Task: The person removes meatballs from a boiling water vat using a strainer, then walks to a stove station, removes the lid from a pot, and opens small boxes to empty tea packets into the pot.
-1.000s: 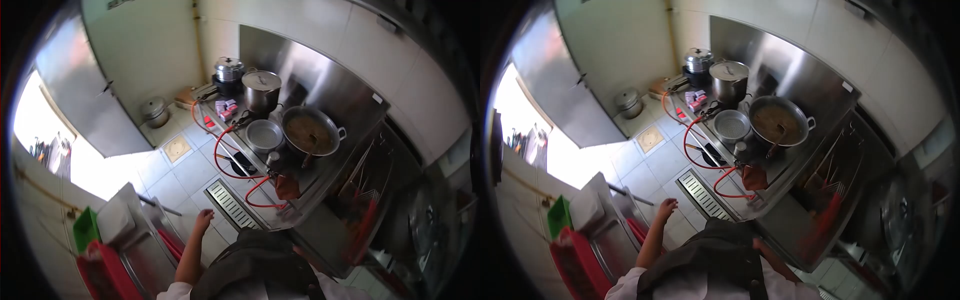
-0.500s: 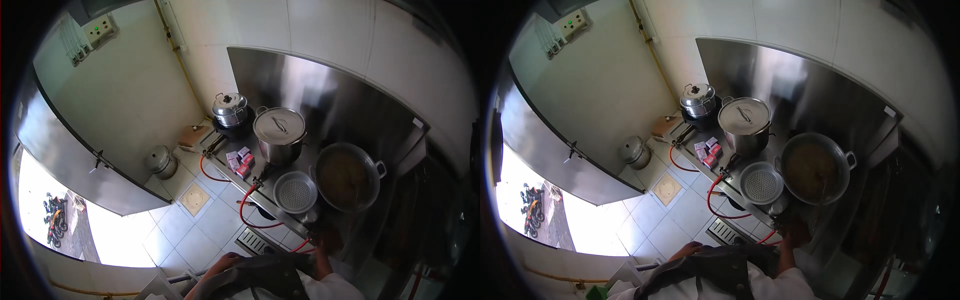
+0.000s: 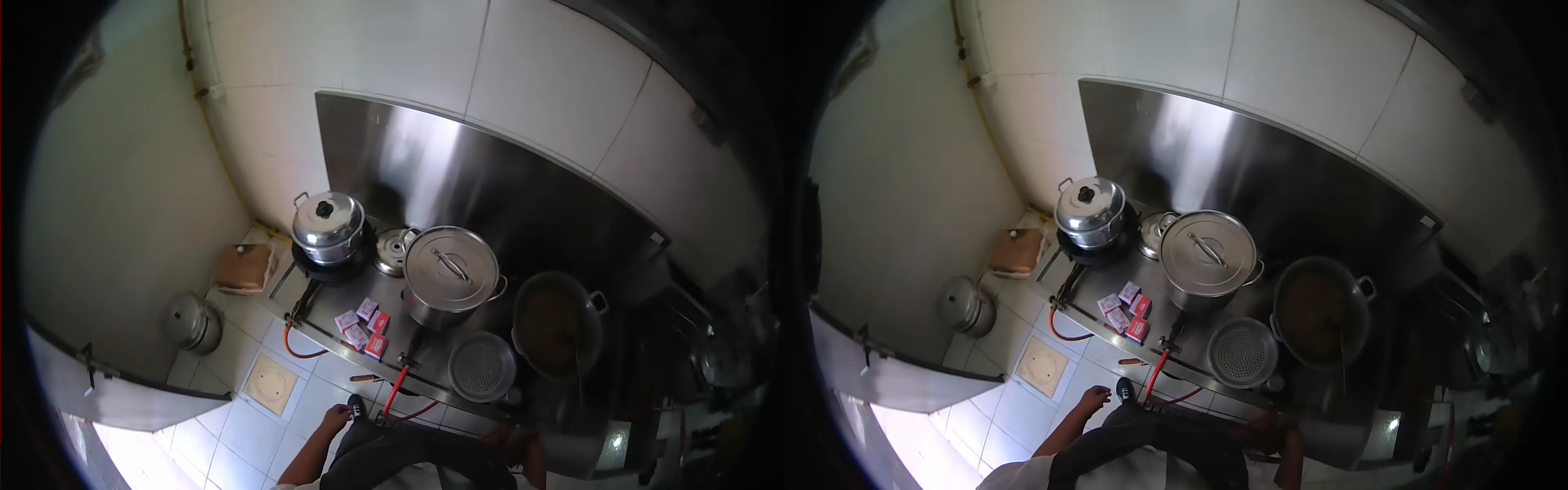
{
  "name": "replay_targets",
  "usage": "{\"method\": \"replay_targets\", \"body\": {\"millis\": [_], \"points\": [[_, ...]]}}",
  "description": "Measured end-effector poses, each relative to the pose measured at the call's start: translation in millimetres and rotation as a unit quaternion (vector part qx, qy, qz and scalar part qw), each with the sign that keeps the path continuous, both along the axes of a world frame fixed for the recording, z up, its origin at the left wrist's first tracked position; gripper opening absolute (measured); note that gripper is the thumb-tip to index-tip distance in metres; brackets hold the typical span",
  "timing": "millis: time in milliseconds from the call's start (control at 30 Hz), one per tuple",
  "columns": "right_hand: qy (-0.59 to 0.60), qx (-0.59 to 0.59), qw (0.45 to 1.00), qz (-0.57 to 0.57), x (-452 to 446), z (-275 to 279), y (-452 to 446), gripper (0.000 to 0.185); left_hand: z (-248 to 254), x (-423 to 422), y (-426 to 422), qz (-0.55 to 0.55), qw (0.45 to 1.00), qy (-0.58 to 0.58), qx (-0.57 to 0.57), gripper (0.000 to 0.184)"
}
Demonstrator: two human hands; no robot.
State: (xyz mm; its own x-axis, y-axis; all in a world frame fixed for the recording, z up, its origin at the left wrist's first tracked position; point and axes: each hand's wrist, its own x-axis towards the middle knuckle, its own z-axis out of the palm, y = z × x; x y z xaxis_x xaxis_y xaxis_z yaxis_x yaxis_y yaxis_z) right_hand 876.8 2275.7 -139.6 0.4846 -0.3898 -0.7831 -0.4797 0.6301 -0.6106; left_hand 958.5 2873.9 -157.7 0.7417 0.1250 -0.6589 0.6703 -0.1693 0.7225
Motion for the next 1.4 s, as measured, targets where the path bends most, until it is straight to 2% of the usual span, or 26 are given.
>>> {"method": "replay_targets", "body": {"millis": [33, 67, 100, 133, 167, 200, 233, 267, 300, 367, 433, 533, 633, 667, 767, 867, 967, 1067, 1133, 1200, 1300, 1400], "points": [[-0.041, 0.016, 0.999, -0.023, 9, 12, 8, 0.051, -17, 15, 22, -0.016, 0.999, -0.036, -0.009, 0.025], [-0.084, -0.026, 0.996, -0.012, 28, 23, 13, 0.051, -15, 31, 39, -0.014, 0.999, -0.028, -0.026, 0.024], [-0.072, -0.33, 0.929, 0.152, 63, 43, 17, 0.043, -12, 48, 51, -0.011, 0.999, -0.024, -0.04, 0.024], [0.042, -0.454, 0.87, 0.191, 115, 123, 67, 0.04, -14, 63, 67, -0.011, 0.999, -0.024, -0.037, 0.021], [-0.183, -0.469, 0.848, 0.167, 164, 195, 123, 0.043, -17, 76, 82, -0.008, 0.998, -0.03, -0.052, 0.02], [-0.165, -0.575, 0.787, 0.151, 207, 262, 177, 0.046, -14, 86, 96, -0.005, 0.997, -0.035, -0.067, 0.019], [-0.214, -0.511, 0.818, 0.154, 246, 329, 240, 0.046, -13, 95, 107, 0.0, 0.996, -0.04, -0.081, 0.018], [-0.262, -0.444, 0.842, 0.158, 279, 373, 283, 0.048, -18, 103, 117, -0.002, 0.996, -0.04, -0.074, 0.017], [-0.252, -0.566, 0.75, 0.231, 321, 346, 275, 0.041, -23, 110, 128, -0.015, 0.996, -0.056, -0.064, 0.016], [-0.273, -0.686, 0.605, 0.299, 387, 311, 284, 0.037, -20, 117, 141, -0.004, 0.995, -0.059, -0.08, 0.018], [-0.174, -0.707, 0.553, 0.404, 421, 293, 321, 0.032, -21, 118, 158, 0.016, 0.994, -0.056, -0.092, 0.019], [-0.176, -0.705, 0.505, 0.466, 442, 253, 329, 0.03, -19, 112, 184, 0.05, 0.994, -0.035, -0.096, 0.02], [-0.166, -0.686, 0.564, 0.429, 470, 260, 323, 0.026, -18, 92, 208, 0.104, 0.989, -0.006, -0.103, 0.021], [-0.187, -0.711, 0.521, 0.434, 473, 261, 322, 0.029, -18, 85, 215, 0.108, 0.989, 0.005, -0.096, 0.02], [-0.202, -0.725, 0.464, 0.468, 484, 242, 324, 0.03, -25, 74, 233, 0.096, 0.993, 0.008, -0.068, 0.019], [-0.143, -0.745, 0.44, 0.481, 500, 223, 324, 0.03, -38, 74, 245, 0.107, 0.992, -0.035, -0.057, 0.019], [-0.097, -0.724, 0.469, 0.496, 498, 237, 334, 0.024, -32, 70, 248, 0.127, 0.989, -0.065, -0.04, 0.019], [-0.146, -0.743, 0.488, 0.434, 509, 258, 322, 0.022, -28, 67, 246, 0.148, 0.985, -0.068, -0.051, 0.018], [-0.197, -0.753, 0.481, 0.403, 522, 283, 309, 0.02, -37, 59, 243, 0.141, 0.987, -0.049, -0.055, 0.017], [-0.251, -0.777, 0.447, 0.365, 537, 304, 283, 0.022, -47, 54, 239, 0.13, 0.989, -0.044, -0.061, 0.016], [-0.228, -0.751, 0.5, 0.368, 528, 349, 266, 0.022, -47, 47, 229, 0.107, 0.991, -0.03, -0.079, 0.015], [-0.219, -0.746, 0.533, 0.335, 491, 361, 240, 0.022, -45, 49, 218, 0.041, 0.995, -0.026, -0.087, 0.013]]}}
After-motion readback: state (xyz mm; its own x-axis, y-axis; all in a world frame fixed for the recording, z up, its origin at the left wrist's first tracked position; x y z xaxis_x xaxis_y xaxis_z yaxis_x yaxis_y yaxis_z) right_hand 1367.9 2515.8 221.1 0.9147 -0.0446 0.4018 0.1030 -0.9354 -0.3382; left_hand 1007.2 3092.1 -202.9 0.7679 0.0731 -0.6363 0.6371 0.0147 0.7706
